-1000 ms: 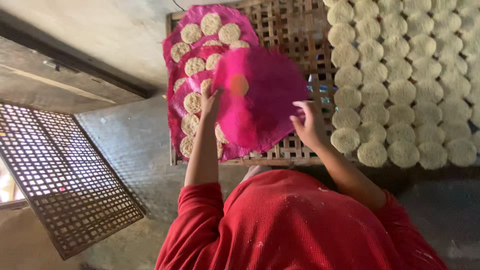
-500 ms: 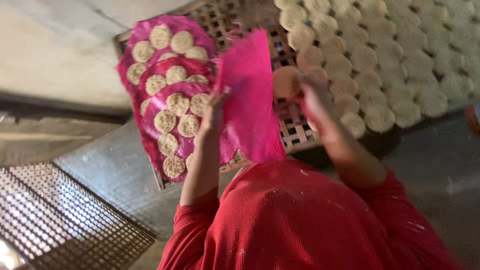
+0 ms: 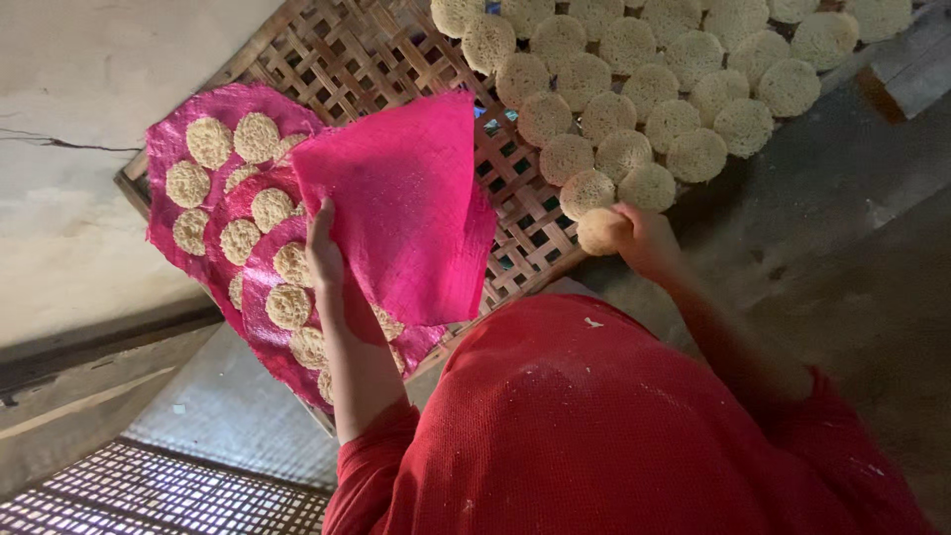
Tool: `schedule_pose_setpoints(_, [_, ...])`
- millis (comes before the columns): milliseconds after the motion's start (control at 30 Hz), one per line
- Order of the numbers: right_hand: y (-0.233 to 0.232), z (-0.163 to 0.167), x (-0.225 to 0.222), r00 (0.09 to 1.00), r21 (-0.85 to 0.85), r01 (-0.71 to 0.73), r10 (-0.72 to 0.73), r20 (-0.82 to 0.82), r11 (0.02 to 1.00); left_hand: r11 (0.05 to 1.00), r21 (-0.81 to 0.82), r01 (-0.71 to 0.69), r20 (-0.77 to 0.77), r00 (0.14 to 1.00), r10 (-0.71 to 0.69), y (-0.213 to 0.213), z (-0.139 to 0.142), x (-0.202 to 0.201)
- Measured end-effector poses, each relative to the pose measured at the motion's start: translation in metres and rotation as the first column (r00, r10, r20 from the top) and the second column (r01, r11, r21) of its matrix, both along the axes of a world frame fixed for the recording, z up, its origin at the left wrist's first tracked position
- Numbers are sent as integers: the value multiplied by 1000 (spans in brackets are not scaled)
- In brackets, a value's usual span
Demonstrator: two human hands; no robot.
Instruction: The person lifts round rice crackers off pink plastic sheets and places them one at a time in rows on woven bamboo drying racks, occasionally repositioning or lifting the sheets to reach uncovered spots. At the end the person moves toward a basin holding white dough.
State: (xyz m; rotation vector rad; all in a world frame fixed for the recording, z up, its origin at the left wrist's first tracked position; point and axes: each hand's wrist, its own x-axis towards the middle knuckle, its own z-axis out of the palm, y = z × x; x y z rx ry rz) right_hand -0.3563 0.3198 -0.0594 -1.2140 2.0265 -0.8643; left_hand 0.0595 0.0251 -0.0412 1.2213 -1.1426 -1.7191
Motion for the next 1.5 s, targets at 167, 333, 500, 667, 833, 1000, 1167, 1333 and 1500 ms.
schedule_pose_setpoints(167, [-4, 9, 11, 907, -87, -48, 7, -420, 995, 1000, -17, 4, -132, 991, -6, -8, -2, 3])
schedule_pose_setpoints(333, [-31, 30, 3, 815, -142, -108, 5, -580, 984, 1000, -6, -25, -175, 984, 24, -8, 4, 9])
schedule_pose_setpoints(500, [-67, 21, -4, 813, -147, -181, 64, -579, 973, 998, 23, -55, -241, 969, 59, -7, 6, 12])
schedule_pose_setpoints(667, [-89, 12, -13, 803, -157, -207, 76, -591, 966, 997, -13, -75, -250, 966, 70, -7, 3, 21])
schedule_pose_setpoints(833, [-122, 9, -21, 808, -171, -223, 84, -583, 960, 999, -34, -14, -69, 998, 12, -11, -2, 29])
schedule_pose_setpoints(1000, [-140, 6, -24, 810, -51, -241, 172, -560, 969, 993, 21, -115, -101, 988, 117, -9, -5, 31])
schedule_pose_setpoints(1167, [-145, -2, -28, 811, -57, -237, 165, -561, 970, 991, 18, -133, -79, 988, 134, -6, -8, 38])
schedule_pose_setpoints(1333, [-151, -13, -30, 723, -159, -281, 100, -684, 946, 990, 64, -126, -106, 985, 132, -8, -11, 42])
schedule_pose_setpoints(1500, [-134, 2, -36, 846, -299, -225, 34, -533, 927, 984, 64, -169, -23, 985, 171, -2, 4, 37])
